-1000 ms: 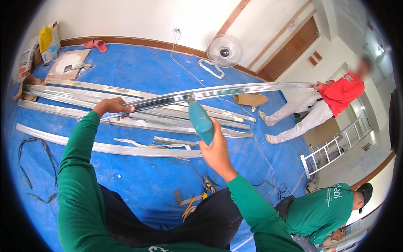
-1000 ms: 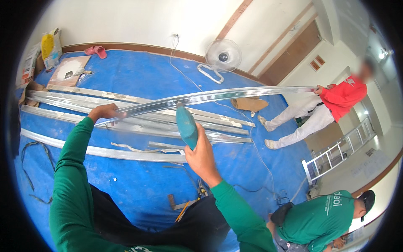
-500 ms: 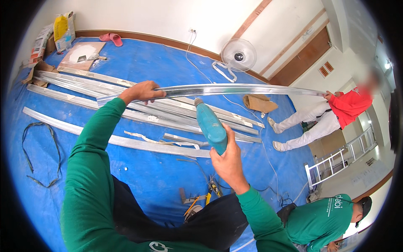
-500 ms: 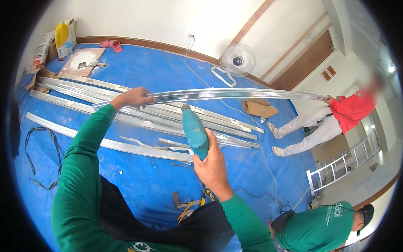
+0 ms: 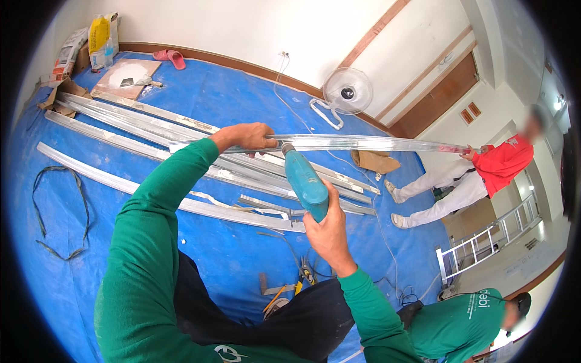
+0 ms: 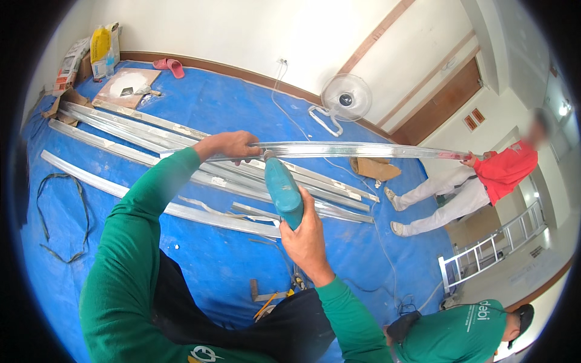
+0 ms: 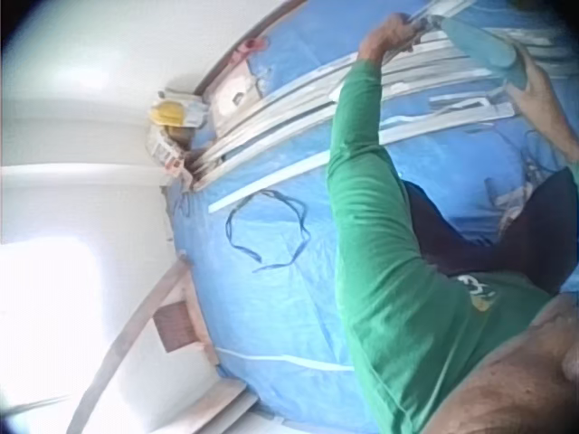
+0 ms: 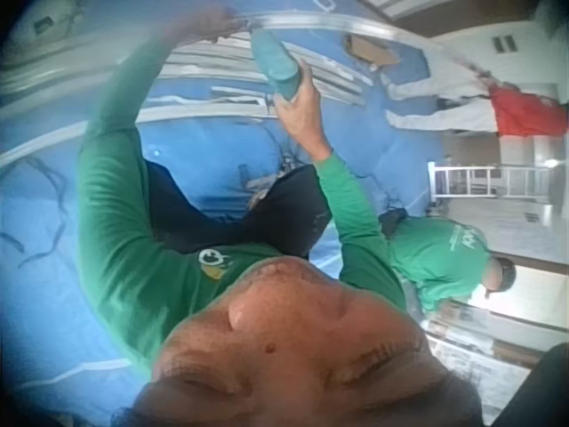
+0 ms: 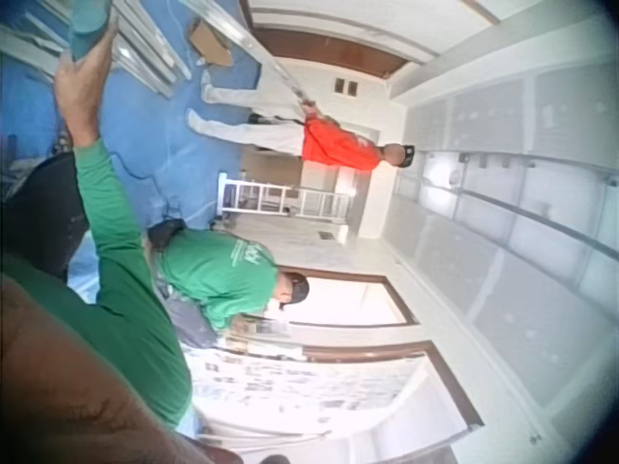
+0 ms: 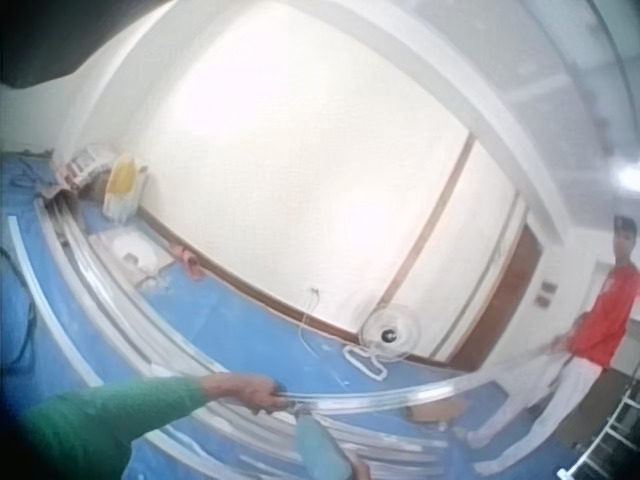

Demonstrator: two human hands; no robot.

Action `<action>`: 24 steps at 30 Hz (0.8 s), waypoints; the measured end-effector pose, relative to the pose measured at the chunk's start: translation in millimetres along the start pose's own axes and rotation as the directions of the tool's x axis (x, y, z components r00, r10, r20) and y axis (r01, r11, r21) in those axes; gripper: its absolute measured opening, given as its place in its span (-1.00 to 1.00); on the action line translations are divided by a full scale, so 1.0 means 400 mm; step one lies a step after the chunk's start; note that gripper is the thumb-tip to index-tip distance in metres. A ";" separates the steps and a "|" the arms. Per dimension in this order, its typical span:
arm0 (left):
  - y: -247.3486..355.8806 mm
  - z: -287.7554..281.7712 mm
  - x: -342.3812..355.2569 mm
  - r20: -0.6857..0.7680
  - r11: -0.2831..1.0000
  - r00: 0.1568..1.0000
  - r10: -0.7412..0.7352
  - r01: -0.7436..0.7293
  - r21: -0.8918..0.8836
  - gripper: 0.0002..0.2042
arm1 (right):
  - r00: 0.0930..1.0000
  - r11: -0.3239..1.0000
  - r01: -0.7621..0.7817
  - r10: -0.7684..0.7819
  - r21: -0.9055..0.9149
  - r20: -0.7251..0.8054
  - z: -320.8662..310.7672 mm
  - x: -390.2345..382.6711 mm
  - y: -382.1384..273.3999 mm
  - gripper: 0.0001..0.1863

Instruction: The person sits on a blue floor covering and uses a corded drill to make holes along the length of a long metal strip. They hold the strip with one hand and operate the drill with the other, then set the drill down and pick up a pair of pliers.

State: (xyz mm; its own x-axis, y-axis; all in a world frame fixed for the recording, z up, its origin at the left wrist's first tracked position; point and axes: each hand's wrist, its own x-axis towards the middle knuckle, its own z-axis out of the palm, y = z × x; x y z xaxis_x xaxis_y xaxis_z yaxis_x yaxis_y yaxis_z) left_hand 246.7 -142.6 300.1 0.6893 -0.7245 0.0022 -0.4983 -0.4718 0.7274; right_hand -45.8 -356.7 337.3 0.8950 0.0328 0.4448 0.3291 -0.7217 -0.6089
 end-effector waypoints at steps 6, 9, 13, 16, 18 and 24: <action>-0.012 0.003 0.015 0.041 0.997 0.999 0.022 -0.019 -0.075 -0.44 | 0.998 0.998 -0.057 0.057 0.014 0.027 -0.019 -0.016 0.002 -0.20; -0.019 0.003 0.019 0.035 0.994 0.999 0.041 -0.037 -0.098 -0.45 | 0.998 0.998 -0.060 0.060 0.030 0.028 -0.017 -0.021 0.007 -0.20; -0.025 0.001 0.019 0.075 0.997 0.997 0.011 -0.006 -0.071 -0.47 | 0.998 0.998 -0.060 0.060 0.001 0.025 -0.009 -0.018 0.017 -0.19; -0.033 -0.006 0.010 0.083 0.998 0.997 0.005 0.000 -0.061 -0.48 | 0.999 0.999 -0.032 0.032 -0.004 0.035 -0.002 -0.014 0.023 -0.19; -0.038 -0.003 0.003 0.085 0.998 0.996 0.002 0.003 -0.064 -0.48 | 0.998 0.999 -0.044 0.044 0.009 0.047 0.003 -0.019 0.023 -0.19; -0.049 0.022 -0.001 0.094 0.996 0.995 0.012 -0.004 -0.093 -0.50 | 0.999 1.000 -0.014 0.015 -0.002 0.042 0.021 -0.034 0.018 -0.19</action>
State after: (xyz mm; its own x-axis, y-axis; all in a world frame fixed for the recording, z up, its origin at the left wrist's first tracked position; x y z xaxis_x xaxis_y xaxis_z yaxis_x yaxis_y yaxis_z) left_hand 251.8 -137.6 279.9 0.6305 -0.7744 -0.0532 -0.4495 -0.4201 0.7883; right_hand -53.0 -356.4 321.4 0.9116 0.0513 0.4079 0.3154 -0.7236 -0.6139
